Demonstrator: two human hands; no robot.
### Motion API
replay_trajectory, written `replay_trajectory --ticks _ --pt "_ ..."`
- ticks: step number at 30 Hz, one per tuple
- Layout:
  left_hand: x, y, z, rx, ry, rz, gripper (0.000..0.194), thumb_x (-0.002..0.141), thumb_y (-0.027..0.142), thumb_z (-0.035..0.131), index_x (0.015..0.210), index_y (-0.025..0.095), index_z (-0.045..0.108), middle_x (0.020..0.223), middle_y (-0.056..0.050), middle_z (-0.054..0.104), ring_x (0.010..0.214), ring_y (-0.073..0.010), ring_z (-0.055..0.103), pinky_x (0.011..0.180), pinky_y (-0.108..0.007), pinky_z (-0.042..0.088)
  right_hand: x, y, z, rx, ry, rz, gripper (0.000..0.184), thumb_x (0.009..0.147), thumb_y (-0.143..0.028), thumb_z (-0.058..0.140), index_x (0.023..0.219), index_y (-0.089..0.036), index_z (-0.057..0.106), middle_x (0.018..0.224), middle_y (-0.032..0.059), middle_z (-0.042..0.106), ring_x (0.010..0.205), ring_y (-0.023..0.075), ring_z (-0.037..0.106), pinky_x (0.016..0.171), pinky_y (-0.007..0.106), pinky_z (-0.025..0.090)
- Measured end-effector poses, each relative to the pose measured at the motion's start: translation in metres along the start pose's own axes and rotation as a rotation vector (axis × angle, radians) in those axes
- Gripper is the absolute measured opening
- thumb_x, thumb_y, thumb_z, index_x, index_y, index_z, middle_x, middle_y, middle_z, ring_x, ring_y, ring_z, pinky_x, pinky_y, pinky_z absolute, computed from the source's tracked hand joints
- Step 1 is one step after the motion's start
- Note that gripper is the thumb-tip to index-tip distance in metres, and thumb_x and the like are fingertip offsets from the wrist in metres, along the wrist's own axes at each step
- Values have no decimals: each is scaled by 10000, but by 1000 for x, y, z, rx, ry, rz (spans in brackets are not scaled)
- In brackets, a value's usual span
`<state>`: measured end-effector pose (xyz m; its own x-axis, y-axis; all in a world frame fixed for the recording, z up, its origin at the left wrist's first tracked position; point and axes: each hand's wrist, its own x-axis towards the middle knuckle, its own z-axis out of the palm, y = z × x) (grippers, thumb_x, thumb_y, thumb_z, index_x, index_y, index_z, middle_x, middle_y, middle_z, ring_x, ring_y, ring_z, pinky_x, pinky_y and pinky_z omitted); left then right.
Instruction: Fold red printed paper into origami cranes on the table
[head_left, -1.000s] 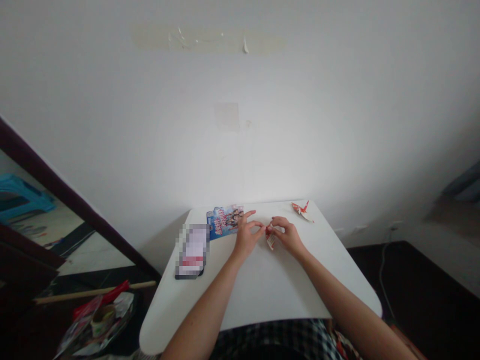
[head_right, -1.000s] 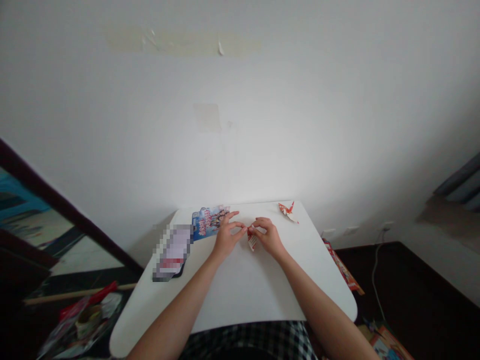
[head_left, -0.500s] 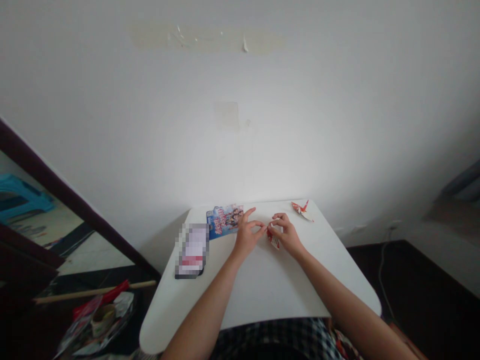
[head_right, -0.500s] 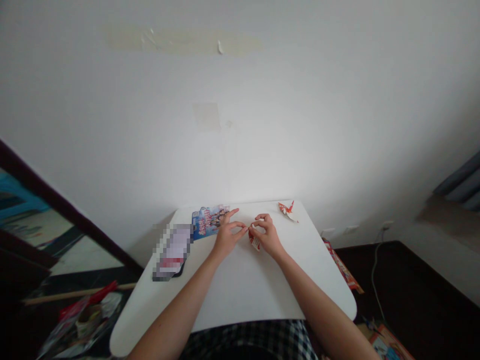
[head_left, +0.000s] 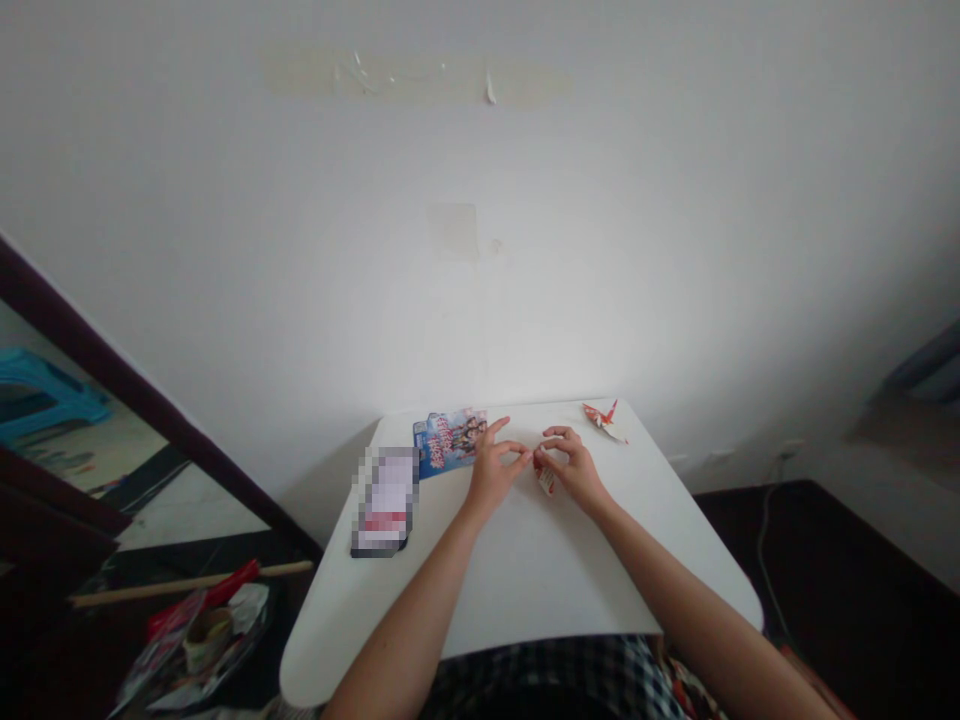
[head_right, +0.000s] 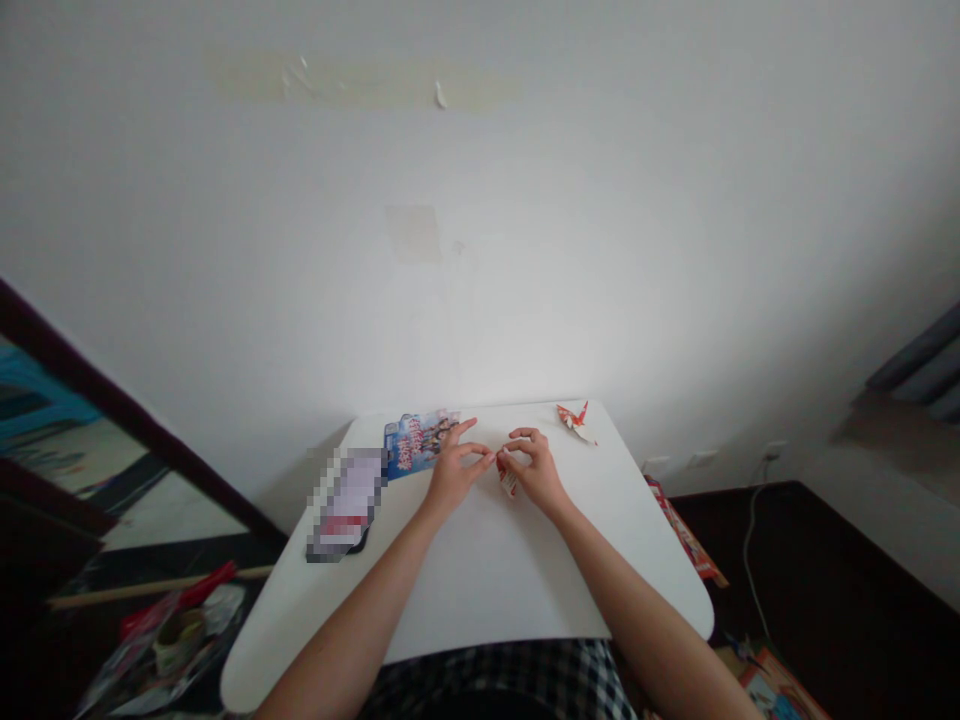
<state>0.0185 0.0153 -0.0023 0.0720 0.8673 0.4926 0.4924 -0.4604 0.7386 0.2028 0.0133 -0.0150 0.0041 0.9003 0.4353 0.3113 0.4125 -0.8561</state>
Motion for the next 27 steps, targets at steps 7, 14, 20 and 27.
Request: replay_trajectory --ticks 7,14,20,27 --pt "0 0 1 -14 -21 -2 47 811 260 769 774 253 797 1456 -64 567 1383 -285 486 1235 -549 295 -1 4 2 -45 6 -34 290 845 -537 676 884 -256 734 1119 87 574 1152 272 559 1072 470 412" --pt "1 3 -4 -36 -15 -19 56 814 280 765 777 252 797 1455 -67 569 1389 -286 477 1238 -550 281 2 4 -2 -76 11 -29 342 818 -601 697 823 -266 763 1112 91 619 1136 288 568 1068 503 401" --pt "2 0 -1 -28 -5 -40 53 807 277 765 777 255 803 1442 -64 586 1372 -280 492 1239 -542 279 1 0 -2 -86 -3 -37 355 845 -603 662 846 -260 752 1163 96 610 1161 278 569 1097 495 386" --pt "1 -2 2 8 1 -34 43 798 274 772 775 262 807 1412 -69 603 1354 -283 508 1222 -554 305 0 -2 -1 -88 5 1 355 859 -588 637 849 -249 742 1174 105 581 1194 284 551 1105 488 391"
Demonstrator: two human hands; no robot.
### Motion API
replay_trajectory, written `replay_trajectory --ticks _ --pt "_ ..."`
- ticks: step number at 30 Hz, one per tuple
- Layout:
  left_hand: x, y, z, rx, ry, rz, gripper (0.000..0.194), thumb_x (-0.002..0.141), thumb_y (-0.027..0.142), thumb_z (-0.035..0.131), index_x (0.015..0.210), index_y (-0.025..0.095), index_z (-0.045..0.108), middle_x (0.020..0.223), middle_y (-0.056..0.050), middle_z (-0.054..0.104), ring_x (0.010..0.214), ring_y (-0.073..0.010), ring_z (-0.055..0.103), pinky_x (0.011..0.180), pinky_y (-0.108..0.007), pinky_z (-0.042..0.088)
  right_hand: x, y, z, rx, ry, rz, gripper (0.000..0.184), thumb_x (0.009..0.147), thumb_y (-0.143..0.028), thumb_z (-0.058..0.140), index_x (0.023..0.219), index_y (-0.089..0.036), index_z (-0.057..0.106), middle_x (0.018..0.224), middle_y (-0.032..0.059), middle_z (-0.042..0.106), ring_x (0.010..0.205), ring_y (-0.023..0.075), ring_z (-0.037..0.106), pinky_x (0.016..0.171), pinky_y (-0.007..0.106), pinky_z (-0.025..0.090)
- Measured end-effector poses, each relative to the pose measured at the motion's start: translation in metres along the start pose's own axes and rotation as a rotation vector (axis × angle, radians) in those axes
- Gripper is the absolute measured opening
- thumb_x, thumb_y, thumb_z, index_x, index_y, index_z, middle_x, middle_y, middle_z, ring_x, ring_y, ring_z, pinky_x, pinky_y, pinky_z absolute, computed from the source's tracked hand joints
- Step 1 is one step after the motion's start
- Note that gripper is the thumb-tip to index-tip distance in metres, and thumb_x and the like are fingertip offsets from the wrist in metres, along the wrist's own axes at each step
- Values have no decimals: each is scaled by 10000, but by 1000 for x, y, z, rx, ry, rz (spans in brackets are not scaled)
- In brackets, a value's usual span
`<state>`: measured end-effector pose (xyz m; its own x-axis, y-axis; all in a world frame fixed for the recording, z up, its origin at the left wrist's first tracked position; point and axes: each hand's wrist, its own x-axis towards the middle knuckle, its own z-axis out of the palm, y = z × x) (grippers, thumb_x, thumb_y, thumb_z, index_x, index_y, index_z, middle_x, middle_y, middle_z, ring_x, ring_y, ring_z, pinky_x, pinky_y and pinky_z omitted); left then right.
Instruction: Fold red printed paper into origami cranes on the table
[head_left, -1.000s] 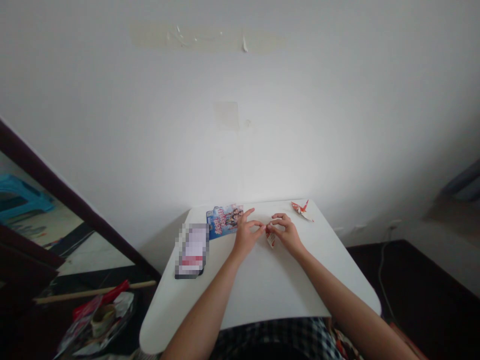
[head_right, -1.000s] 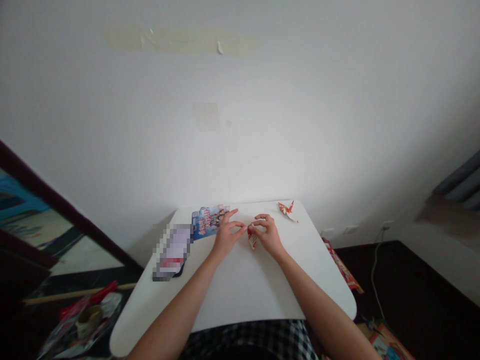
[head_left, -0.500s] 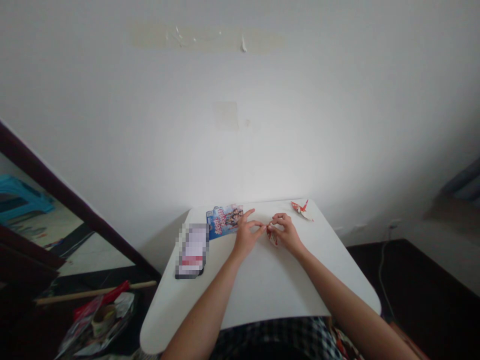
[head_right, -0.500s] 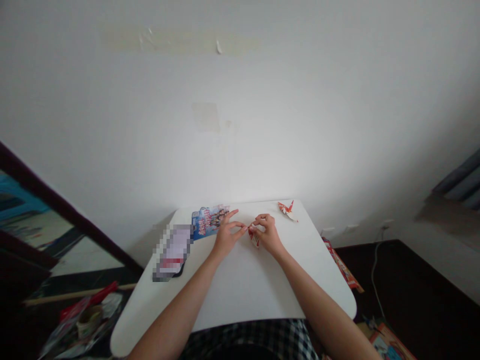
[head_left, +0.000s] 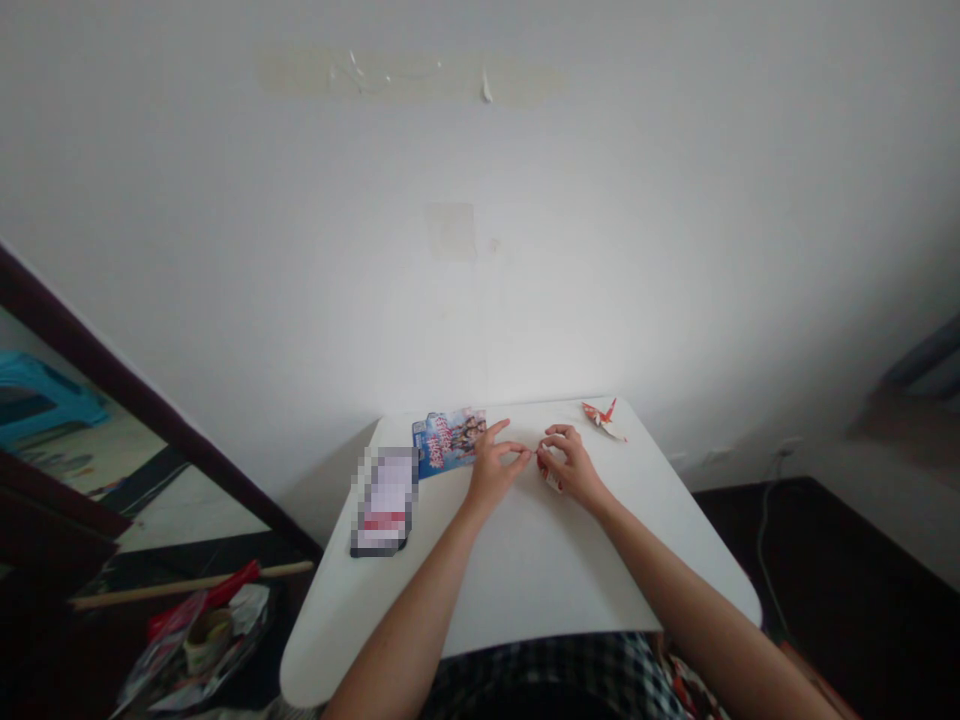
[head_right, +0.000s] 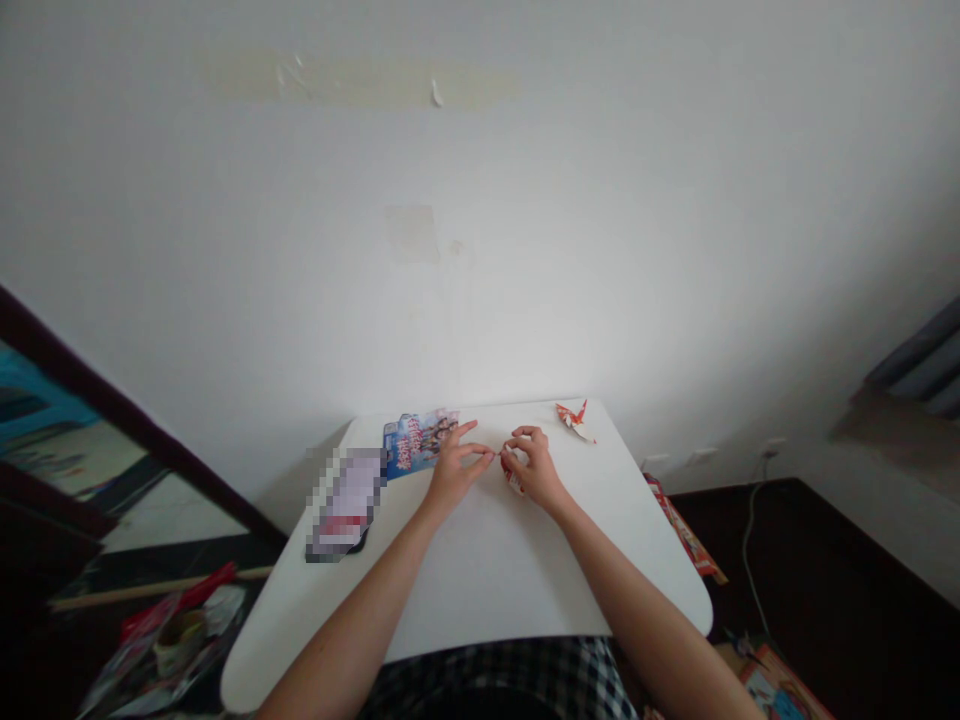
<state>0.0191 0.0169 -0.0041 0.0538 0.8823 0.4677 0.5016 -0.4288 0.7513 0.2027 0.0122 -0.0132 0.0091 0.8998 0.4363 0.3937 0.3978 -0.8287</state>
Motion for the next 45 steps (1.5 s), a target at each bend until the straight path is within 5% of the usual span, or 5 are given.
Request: replay_trajectory --ticks 22,34,45 --pt "-2 3 1 13 1 45 47 782 230 777 741 252 786 1406 -63 589 1348 -276 503 1223 -533 317 0 2 -1 -4 -11 -38 283 825 -534 696 815 -254 734 1232 96 573 1231 294 526 1130 511 348" --pt "2 2 -4 10 115 5 52 804 254 763 753 245 772 1368 -69 587 1333 -285 505 1197 -532 332 0 8 -1 -136 37 -73 393 851 -630 679 1059 -305 753 1188 101 595 1202 306 516 1105 534 380" --pt "4 -5 -6 49 273 -41 121 841 329 718 779 234 761 1301 -87 619 1283 -282 554 1162 -511 379 -5 22 4 -294 17 -57 244 851 -524 720 788 -295 776 1205 106 603 1250 345 432 1092 591 377"
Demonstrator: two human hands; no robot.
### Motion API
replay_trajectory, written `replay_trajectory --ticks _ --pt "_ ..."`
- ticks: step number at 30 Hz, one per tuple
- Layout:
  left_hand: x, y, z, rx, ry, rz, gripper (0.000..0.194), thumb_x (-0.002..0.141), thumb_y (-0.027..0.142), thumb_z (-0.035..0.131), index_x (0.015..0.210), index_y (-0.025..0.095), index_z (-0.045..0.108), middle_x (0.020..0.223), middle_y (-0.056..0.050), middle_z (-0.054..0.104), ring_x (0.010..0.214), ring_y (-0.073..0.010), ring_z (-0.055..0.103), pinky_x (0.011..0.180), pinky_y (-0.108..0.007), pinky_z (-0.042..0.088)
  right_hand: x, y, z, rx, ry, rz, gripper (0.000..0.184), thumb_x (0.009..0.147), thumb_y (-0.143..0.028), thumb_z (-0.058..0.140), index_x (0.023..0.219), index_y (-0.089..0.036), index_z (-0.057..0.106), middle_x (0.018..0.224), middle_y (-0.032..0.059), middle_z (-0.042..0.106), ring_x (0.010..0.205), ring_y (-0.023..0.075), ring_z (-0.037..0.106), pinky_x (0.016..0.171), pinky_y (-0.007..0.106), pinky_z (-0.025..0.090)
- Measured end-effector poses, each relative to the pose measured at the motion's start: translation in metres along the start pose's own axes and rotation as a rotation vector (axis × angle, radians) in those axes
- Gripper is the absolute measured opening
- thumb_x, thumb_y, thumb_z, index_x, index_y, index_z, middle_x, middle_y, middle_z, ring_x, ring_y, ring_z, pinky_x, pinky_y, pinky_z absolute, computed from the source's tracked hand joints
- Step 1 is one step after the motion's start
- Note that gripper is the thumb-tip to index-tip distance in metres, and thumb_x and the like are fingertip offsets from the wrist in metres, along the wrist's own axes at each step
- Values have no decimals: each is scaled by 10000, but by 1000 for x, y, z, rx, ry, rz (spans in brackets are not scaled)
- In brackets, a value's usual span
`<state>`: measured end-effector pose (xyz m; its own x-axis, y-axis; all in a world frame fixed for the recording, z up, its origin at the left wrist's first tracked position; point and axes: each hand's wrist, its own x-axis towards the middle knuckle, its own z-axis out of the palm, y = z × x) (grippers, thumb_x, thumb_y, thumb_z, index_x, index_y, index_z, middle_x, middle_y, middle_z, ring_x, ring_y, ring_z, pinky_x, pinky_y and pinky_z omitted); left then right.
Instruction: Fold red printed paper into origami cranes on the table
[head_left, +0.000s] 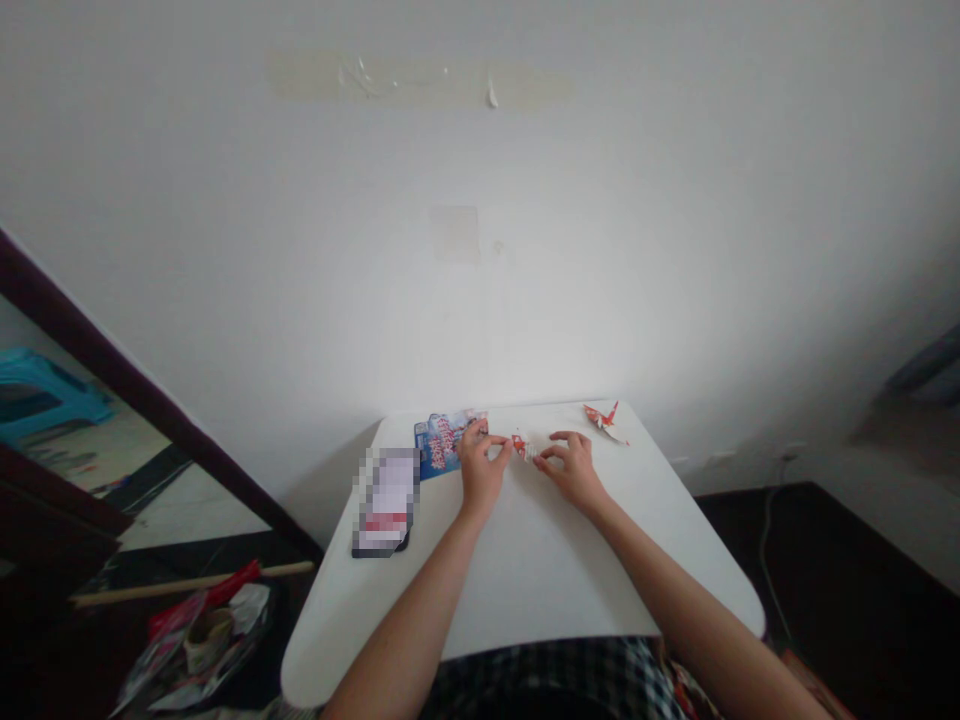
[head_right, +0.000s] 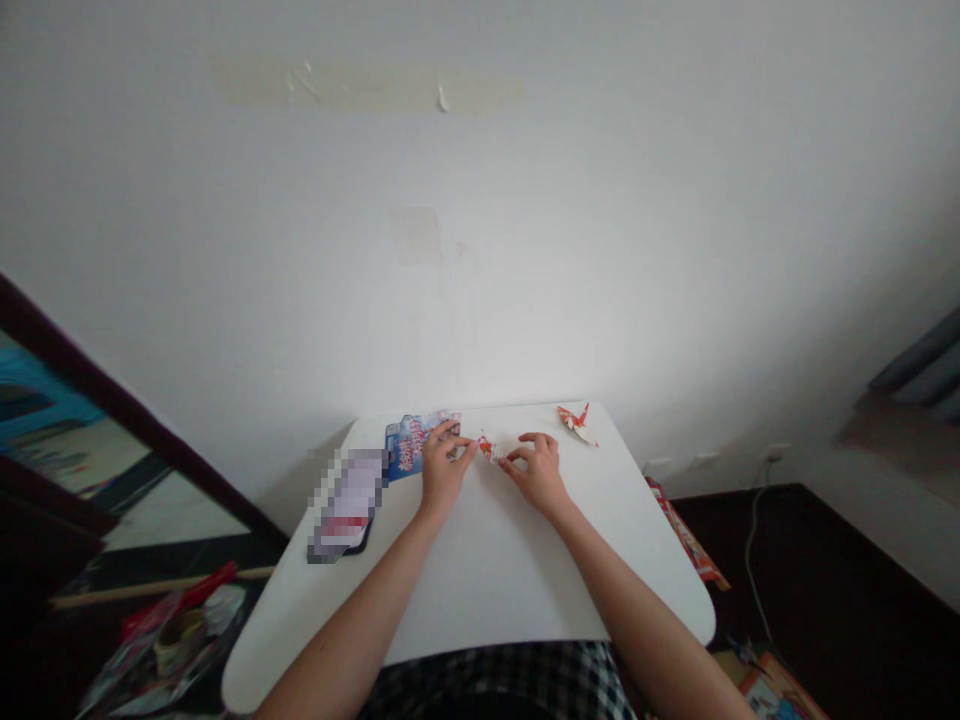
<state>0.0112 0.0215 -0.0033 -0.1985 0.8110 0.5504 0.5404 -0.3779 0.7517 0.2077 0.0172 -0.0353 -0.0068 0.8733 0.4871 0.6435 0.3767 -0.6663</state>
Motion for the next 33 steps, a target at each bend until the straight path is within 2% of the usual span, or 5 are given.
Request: replay_trajectory --ticks 10,20,26,29,33 --pt "-2 -4 3 58 -38 7 133 852 365 726 814 255 792 1318 -88 596 1314 -303 516 1171 -542 337 3 5 -1 78 -49 30 184 860 -420 677 769 -277 747 1230 92 609 1250 324 410 1117 575 354" --pt "6 -19 2 192 -156 82 239 876 315 689 1092 316 791 1394 -86 554 1337 -310 468 1181 -562 305 14 14 -10 142 -73 66 270 900 -427 552 775 -253 716 1218 94 636 1249 308 459 1123 559 321" --pt "5 -18 4 298 -253 43 266 921 315 630 1138 326 784 1469 -70 519 1422 -312 385 1221 -543 263 20 20 -20 158 -188 54 295 915 -395 509 741 -231 681 1289 87 624 1261 293 453 1136 508 308" --pt "3 -17 6 302 -285 17 268 954 345 580 1118 342 792 1507 -47 508 1473 -332 322 1237 -574 219 21 20 -23 146 -245 34 269 898 -371 535 716 -227 670 1303 82 623 1286 302 440 1146 510 292" --pt "2 -17 9 271 -378 9 249 947 351 585 925 302 828 1526 -20 521 1491 -341 295 1249 -596 189 21 21 -24 144 -271 20 256 896 -373 553 733 -233 693 1329 80 609 1307 311 423 1155 521 287"
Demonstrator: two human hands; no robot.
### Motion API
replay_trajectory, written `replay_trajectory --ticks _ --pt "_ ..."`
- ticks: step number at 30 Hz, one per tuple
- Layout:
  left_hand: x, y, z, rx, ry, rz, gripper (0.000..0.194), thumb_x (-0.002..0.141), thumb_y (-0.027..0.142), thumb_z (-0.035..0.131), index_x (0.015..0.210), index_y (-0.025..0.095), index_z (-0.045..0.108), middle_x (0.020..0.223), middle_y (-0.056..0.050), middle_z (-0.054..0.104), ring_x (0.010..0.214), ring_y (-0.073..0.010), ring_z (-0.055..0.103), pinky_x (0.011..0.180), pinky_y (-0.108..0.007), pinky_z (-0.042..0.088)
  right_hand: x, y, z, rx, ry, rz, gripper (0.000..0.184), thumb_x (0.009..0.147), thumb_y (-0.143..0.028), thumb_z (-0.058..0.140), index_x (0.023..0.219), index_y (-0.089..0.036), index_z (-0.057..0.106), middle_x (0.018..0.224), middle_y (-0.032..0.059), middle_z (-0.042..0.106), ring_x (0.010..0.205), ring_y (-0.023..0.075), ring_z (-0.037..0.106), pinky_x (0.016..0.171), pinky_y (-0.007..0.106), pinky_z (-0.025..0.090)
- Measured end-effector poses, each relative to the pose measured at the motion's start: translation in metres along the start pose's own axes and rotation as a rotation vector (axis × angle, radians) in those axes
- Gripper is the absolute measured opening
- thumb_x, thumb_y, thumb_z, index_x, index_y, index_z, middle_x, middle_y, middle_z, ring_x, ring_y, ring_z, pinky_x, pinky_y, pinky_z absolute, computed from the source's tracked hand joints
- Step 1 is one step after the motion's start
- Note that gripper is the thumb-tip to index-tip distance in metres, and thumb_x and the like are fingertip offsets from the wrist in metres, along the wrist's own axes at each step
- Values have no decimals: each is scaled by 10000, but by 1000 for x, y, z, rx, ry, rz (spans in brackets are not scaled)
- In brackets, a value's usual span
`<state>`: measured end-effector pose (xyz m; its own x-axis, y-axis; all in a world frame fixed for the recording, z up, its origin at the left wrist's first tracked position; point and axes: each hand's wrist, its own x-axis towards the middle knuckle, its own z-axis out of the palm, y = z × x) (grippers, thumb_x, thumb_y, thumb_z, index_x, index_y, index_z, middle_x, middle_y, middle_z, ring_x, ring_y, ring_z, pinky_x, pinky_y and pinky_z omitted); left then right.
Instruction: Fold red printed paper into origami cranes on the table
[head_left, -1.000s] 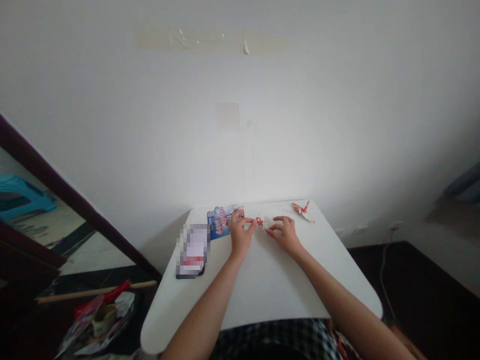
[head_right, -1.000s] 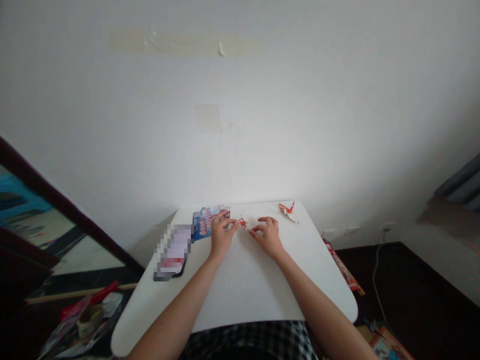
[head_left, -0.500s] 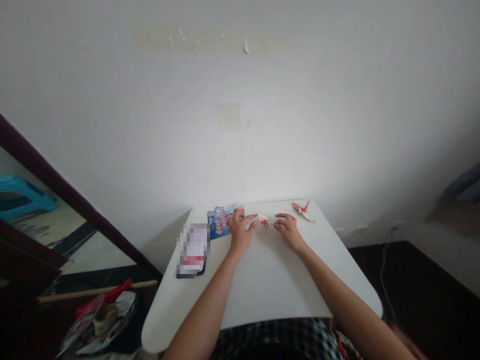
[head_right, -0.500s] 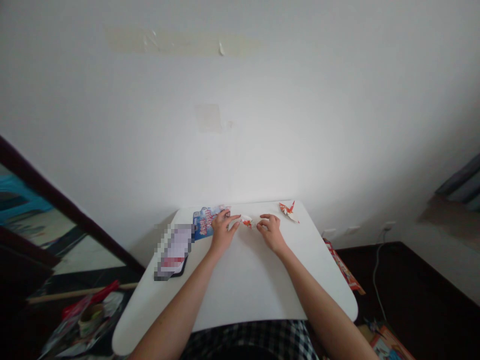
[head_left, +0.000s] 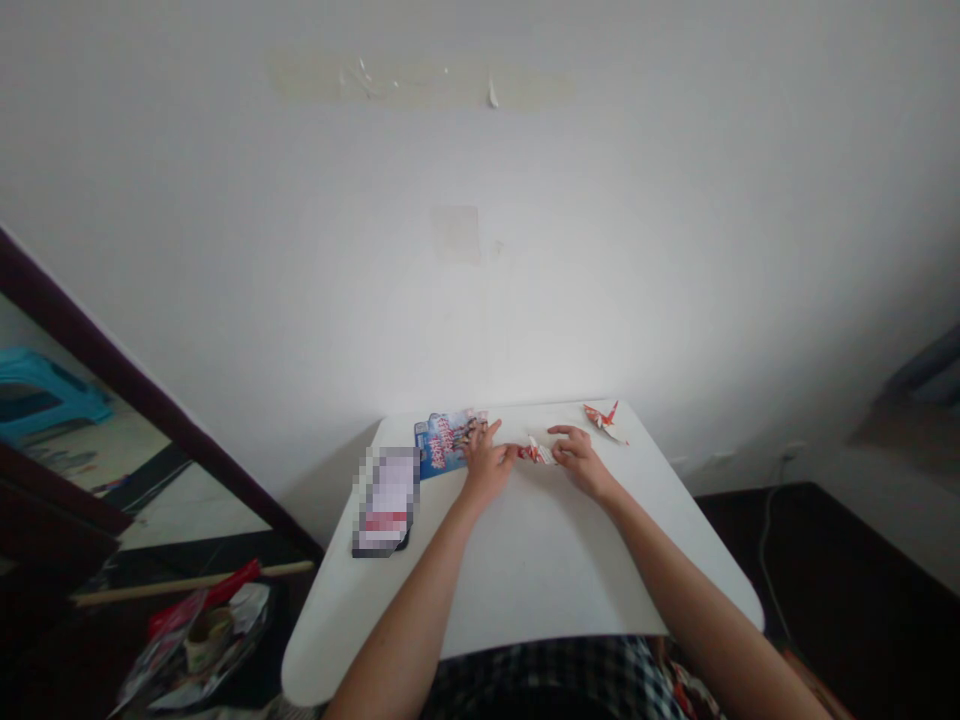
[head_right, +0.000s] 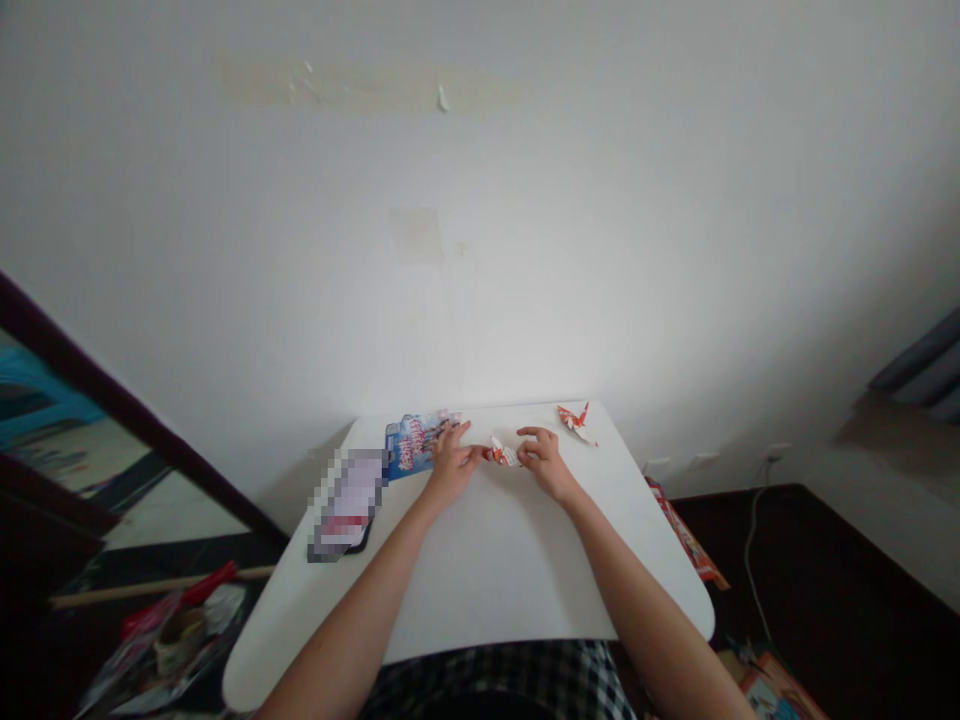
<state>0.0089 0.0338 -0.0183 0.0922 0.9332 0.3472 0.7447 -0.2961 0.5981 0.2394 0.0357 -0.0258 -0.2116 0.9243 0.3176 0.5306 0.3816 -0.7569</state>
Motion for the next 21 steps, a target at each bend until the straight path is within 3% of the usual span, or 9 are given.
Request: replay_trajectory --ticks 3,11,21 --pt "1 -1 -1 -39 -37 34 186 887 343 672 830 244 819 1499 -57 554 1477 -347 323 1251 -576 217 0 2 1 -11 8 5 240 888 -355 573 727 -234 705 1320 83 607 1310 312 420 1158 523 291" --pt "1 -2 -1 -165 20 23 157 825 275 732 687 203 754 1448 -92 597 1459 -334 383 1248 -576 241 -2 4 10 -13 87 -19 183 880 -444 671 890 -288 767 1304 83 584 1309 305 433 1166 533 310" --pt "1 2 1 -166 -5 9 148 812 274 730 686 205 762 1474 -93 582 1456 -330 396 1251 -563 240 -3 4 15 -56 74 -45 162 877 -402 698 797 -263 717 1302 81 587 1311 301 416 1149 555 341"
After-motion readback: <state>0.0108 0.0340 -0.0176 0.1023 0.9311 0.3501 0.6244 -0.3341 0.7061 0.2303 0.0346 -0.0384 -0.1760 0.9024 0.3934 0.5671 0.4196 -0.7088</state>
